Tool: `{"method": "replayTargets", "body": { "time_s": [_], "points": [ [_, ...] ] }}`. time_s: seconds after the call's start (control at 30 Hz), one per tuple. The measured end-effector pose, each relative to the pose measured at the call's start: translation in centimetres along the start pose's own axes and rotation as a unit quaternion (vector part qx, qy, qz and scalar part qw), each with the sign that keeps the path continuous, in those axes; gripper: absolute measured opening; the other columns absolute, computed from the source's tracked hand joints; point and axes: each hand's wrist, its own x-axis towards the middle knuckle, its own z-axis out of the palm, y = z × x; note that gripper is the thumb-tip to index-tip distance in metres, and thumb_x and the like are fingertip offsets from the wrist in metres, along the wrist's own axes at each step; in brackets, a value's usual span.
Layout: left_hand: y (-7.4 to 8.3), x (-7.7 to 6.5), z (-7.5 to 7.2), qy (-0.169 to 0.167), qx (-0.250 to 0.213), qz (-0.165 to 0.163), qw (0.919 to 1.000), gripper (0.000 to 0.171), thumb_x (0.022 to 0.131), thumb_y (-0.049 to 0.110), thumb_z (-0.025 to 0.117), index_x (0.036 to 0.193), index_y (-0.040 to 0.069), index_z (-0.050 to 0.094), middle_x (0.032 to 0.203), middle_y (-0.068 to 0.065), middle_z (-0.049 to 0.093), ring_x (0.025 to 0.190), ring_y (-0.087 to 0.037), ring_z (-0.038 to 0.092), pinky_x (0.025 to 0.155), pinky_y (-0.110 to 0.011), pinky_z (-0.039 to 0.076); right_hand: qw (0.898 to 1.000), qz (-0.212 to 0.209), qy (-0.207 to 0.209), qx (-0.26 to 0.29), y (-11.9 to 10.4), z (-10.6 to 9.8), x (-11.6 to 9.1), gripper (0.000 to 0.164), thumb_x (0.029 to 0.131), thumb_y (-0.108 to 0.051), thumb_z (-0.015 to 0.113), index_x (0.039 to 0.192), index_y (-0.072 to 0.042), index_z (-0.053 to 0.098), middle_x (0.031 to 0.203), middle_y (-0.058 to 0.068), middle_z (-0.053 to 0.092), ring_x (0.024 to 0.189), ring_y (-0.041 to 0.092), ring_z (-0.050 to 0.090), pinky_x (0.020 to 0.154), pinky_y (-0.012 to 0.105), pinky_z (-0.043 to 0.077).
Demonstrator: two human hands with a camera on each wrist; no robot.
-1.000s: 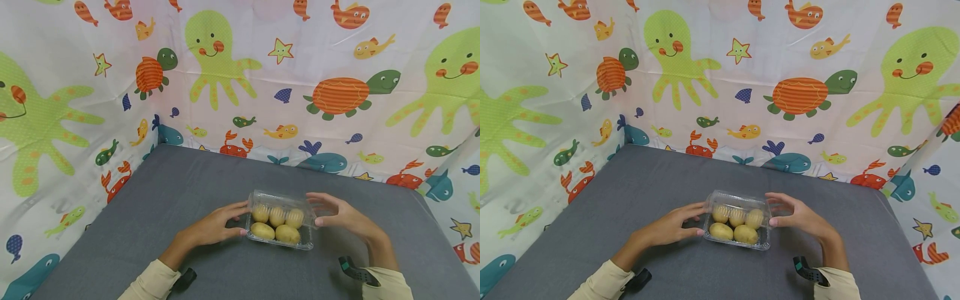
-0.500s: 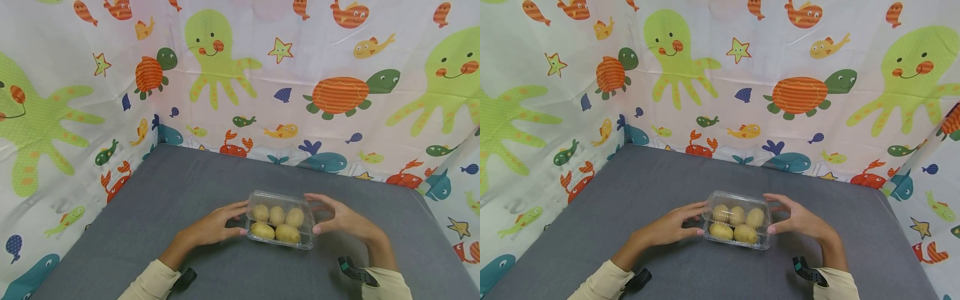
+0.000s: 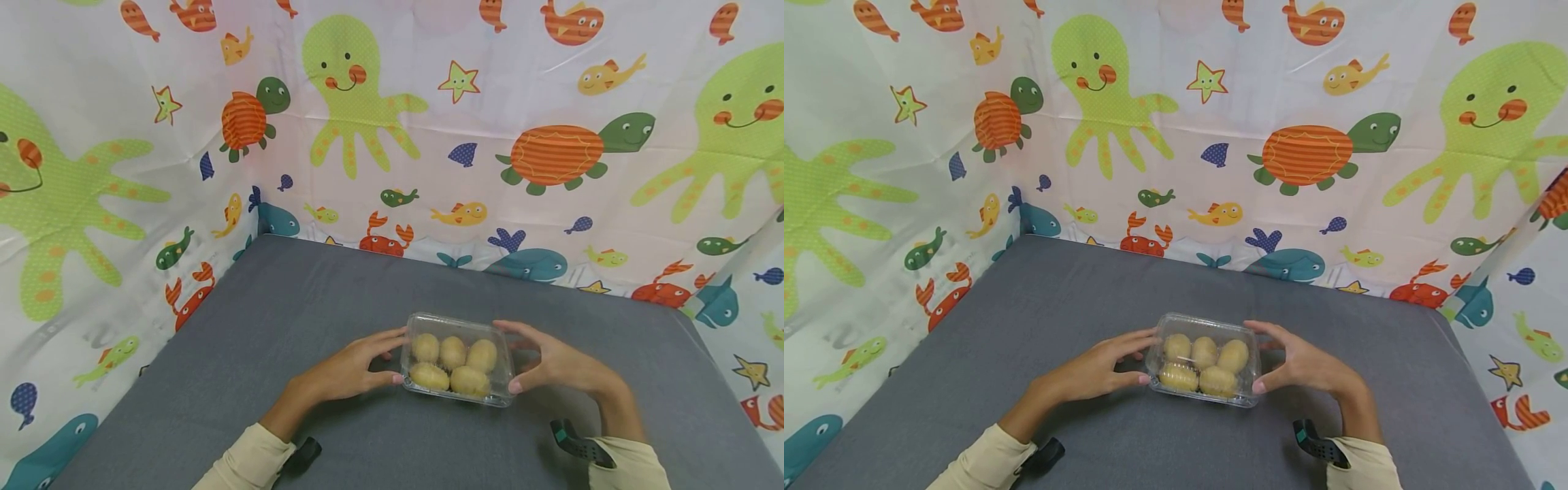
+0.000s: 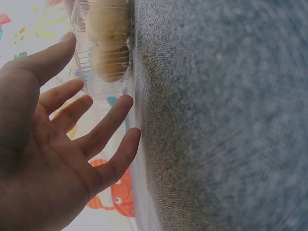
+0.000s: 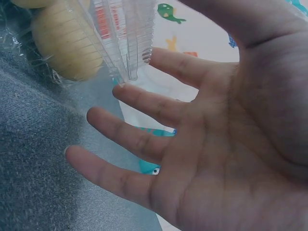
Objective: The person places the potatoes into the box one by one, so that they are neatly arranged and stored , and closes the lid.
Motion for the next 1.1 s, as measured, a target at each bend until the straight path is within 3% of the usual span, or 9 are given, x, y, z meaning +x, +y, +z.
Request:
{"method": "replayTargets", "body": {
  "time_s": [0.43,0.63,0.8,1.1],
  "points": [
    [0.14,-0.01,-0.05,0.012,-0.007,-0.033,0.9994,0.087,0.098,0.048,0.075,0.169,0.032,0.027,0.170,0.008,0.035,0.136,-0.020,0.059,0.115,-0.051,0.046,1.000,0.006,-0.003,-0.007,-0.01,0.15,0.23,0.105,0.085,-0.020,0.088,0.168,-0.012,0.026,0.173,0.023,0.017,0.147,0.064,0.030,0.103,0.068,0.049],
    [0.08,0.05,-0.02,0.008,-0.034,-0.027,0.9990,0.096,0.099,0.045,0.076,0.172,0.033,0.015,0.173,0.014,0.028,0.136,-0.020,0.060,0.113,-0.050,0.047,1.000,0.011,-0.004,-0.002,0.07,0.21,0.26,0.106,0.084,-0.020,0.089,0.168,-0.011,0.025,0.173,0.023,0.017,0.147,0.064,0.029,0.101,0.067,0.051],
    [0.03,-0.01,-0.05,0.008,-0.022,-0.020,0.9995,0.089,0.099,0.045,0.075,0.169,0.039,0.021,0.172,0.013,0.029,0.137,-0.020,0.060,0.116,-0.049,0.046,1.000,0.014,-0.006,0.002,0.06,0.26,0.26,0.107,0.083,-0.020,0.089,0.168,-0.012,0.025,0.173,0.024,0.016,0.147,0.064,0.030,0.100,0.066,0.052],
    [-0.11,0.00,-0.01,0.002,-0.021,-0.002,0.9998,0.084,0.101,0.042,0.074,0.169,0.033,0.026,0.172,0.009,0.031,0.137,-0.023,0.060,0.115,-0.047,0.048,1.000,0.018,-0.015,0.013,0.04,0.31,0.22,0.111,0.082,-0.019,0.090,0.169,-0.012,0.022,0.173,0.025,0.014,0.149,0.064,0.027,0.100,0.063,0.053]
  ]
}}
